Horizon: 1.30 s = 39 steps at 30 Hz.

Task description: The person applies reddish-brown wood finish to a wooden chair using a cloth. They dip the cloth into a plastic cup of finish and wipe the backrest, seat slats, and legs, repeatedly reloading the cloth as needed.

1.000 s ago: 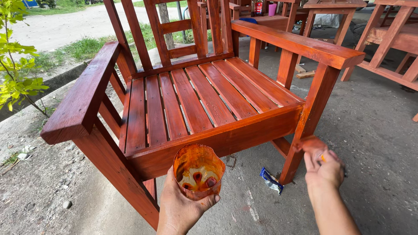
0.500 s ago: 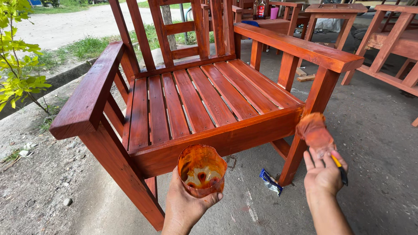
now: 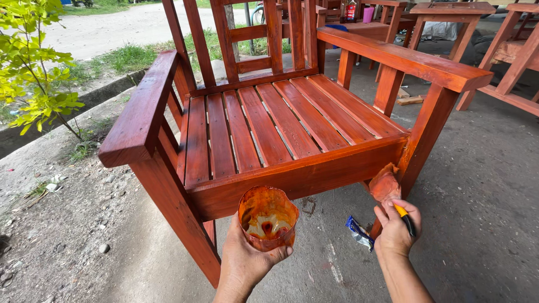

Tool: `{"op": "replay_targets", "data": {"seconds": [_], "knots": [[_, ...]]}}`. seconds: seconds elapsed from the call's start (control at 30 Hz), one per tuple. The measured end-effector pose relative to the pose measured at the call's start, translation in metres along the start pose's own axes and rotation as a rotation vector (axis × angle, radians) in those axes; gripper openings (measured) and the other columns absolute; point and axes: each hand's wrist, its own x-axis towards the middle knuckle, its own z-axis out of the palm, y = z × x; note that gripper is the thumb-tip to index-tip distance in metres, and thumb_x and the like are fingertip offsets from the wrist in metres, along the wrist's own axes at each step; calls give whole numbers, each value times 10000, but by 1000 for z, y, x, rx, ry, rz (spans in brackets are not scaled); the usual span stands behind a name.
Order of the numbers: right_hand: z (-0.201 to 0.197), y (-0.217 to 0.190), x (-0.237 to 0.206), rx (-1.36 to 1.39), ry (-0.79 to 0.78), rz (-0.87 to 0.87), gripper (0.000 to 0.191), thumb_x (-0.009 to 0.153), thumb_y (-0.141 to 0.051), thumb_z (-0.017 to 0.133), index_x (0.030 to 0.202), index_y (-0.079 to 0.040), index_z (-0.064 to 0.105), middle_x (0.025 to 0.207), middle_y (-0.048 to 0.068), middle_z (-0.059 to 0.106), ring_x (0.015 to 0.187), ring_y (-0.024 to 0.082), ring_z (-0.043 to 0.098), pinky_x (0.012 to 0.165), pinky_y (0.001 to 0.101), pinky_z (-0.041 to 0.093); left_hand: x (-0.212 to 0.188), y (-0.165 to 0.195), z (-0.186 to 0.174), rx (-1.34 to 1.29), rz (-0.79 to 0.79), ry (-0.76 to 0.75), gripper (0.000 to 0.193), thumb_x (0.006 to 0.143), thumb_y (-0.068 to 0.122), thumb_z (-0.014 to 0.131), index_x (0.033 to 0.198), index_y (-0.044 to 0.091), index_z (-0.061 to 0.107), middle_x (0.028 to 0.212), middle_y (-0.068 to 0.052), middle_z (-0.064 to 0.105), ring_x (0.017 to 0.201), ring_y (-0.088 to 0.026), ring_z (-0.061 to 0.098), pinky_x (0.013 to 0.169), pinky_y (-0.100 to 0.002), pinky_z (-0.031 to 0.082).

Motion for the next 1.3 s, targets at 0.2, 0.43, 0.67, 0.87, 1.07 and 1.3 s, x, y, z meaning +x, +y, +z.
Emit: {"op": "replay_targets", "data": {"seconds": [0.2, 0.43, 0.67, 0.87, 1.07, 1.3], "knots": [[-4, 5, -26, -47, -73, 43, 198, 925, 70, 651, 1044, -72, 582, 1075, 103, 680, 982, 246, 699, 894, 469, 620, -1, 1, -11, 76, -82, 16, 1059, 486, 110, 1012, 1390, 127, 461, 1233, -61, 718, 1173, -190, 720, 1005, -353, 619], [-15, -12, 13, -208, 10, -190, 172, 1002, 105, 650, 1072, -51, 632, 1191, 107, 670, 1106, 223, 693, 949, 408, 636, -7, 2, -26, 51, -49, 45, 1058, 471, 97, 991, 1381, 111, 452, 1231, -76, 717, 1164, -200, 731, 1004, -367, 618], [1, -14, 11, -164, -43, 6, 199, 979, 103, 621, 1039, -82, 584, 1157, 109, 634, 1068, 232, 697, 913, 438, 605, -13, 6, -39, 172, -168, 40, 1020, 531, 136, 1025, 1367, 141, 440, 1240, -82, 699, 1191, -184, 706, 1032, -355, 608], [-8, -16, 2, -102, -72, 135, 186, 978, 75, 604, 1047, -90, 554, 1113, 131, 639, 1012, 268, 708, 892, 468, 643, -13, 3, -33, 98, -164, 21, 1050, 503, 116, 1001, 1387, 137, 434, 1239, -85, 716, 1175, -190, 723, 1019, -356, 623], [-13, -20, 8, -104, 61, -22, 202, 979, 66, 638, 1066, -96, 553, 1150, 121, 655, 1031, 242, 713, 894, 467, 639, -12, -10, -34, 85, -127, 40, 1083, 467, 102, 997, 1397, 122, 443, 1251, -77, 703, 1183, -192, 713, 1010, -346, 617], [26, -17, -23, -194, -148, -11, 152, 948, 52, 679, 986, -82, 619, 1115, 81, 673, 992, 205, 706, 856, 425, 647, -16, -38, -51, 288, 13, 225, 1108, 369, 205, 1053, 1333, 99, 517, 1265, -87, 595, 1181, -225, 649, 1051, -360, 548]]}}
